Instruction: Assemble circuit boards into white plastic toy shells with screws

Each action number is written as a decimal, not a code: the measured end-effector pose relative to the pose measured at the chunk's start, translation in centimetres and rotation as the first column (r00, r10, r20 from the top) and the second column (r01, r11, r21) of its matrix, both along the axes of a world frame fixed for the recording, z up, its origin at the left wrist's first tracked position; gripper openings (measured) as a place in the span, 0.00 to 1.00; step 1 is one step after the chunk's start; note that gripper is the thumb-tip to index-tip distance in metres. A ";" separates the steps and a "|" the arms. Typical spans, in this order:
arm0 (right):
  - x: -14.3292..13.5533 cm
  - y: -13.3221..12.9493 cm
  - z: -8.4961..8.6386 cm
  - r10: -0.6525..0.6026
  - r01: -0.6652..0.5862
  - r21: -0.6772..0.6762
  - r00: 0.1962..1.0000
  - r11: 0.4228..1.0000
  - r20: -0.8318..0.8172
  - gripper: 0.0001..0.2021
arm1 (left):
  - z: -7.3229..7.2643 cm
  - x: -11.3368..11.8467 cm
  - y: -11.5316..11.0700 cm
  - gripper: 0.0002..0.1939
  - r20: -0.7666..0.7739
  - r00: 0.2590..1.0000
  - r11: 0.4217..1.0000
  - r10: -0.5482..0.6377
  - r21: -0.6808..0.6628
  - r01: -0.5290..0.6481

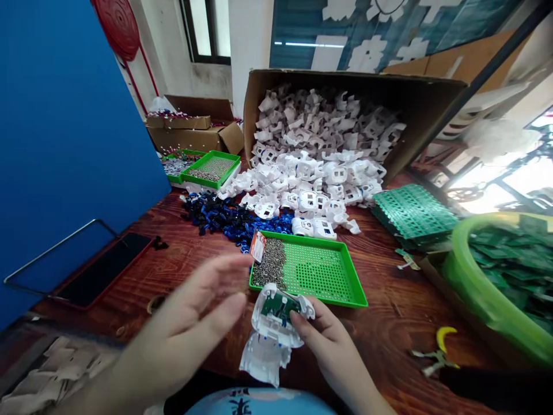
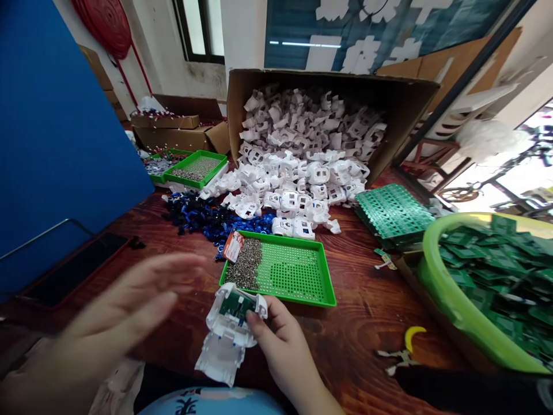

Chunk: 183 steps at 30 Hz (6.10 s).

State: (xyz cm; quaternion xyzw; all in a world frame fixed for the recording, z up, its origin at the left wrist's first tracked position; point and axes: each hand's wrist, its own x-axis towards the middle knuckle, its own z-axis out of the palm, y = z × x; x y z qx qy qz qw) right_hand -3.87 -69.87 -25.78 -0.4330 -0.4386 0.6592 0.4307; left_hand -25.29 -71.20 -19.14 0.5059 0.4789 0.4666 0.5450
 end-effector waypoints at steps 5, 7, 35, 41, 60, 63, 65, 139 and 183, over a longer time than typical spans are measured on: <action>-0.5 0.0 0.8 0.062 -0.062 0.005 0.998 0.998 -0.028 0.11 | -2.8 2.3 1.0 0.20 0.242 0.929 0.899 -0.279 -0.276 0.341; -0.9 0.0 1.1 0.087 -0.087 0.008 0.996 0.996 -0.032 0.11 | -3.7 2.5 0.5 0.21 0.281 0.931 0.905 -0.234 -0.287 0.314; -9.6 15.1 5.3 -0.203 -0.741 0.198 0.084 0.642 0.975 0.07 | -7.1 -3.8 -3.0 0.17 0.577 0.735 0.819 0.357 -0.572 0.051; -12.8 16.8 4.0 -0.237 -0.868 -0.078 -0.219 0.490 0.947 0.09 | -7.4 -4.2 -3.2 0.20 0.584 0.709 0.826 0.396 -0.564 0.003; -13.0 17.0 2.4 -0.267 -0.821 -0.164 -0.356 0.546 0.896 0.12 | -7.5 -4.5 -2.9 0.25 0.628 0.663 0.871 0.406 -0.485 -0.074; -13.1 16.8 2.2 -0.278 -0.830 -0.087 -0.280 0.551 0.919 0.12 | -7.6 -4.3 -3.1 0.28 0.620 0.692 0.895 0.370 -0.438 -0.087; -13.0 16.4 2.4 -0.280 -0.831 -0.017 -0.207 0.557 0.937 0.11 | -7.6 -4.2 -3.1 0.29 0.605 0.716 0.906 0.349 -0.412 -0.094; -5.5 2.5 3.7 -0.426 -0.847 0.531 0.490 -0.027 0.760 0.11 | -5.3 -0.4 -1.9 0.30 0.633 0.768 0.973 0.098 -0.221 0.058; -2.7 -0.7 3.2 -0.065 -0.135 0.570 0.946 0.811 0.316 0.07 | -6.9 0.0 -2.3 0.27 0.617 0.738 0.923 0.273 -0.385 -0.019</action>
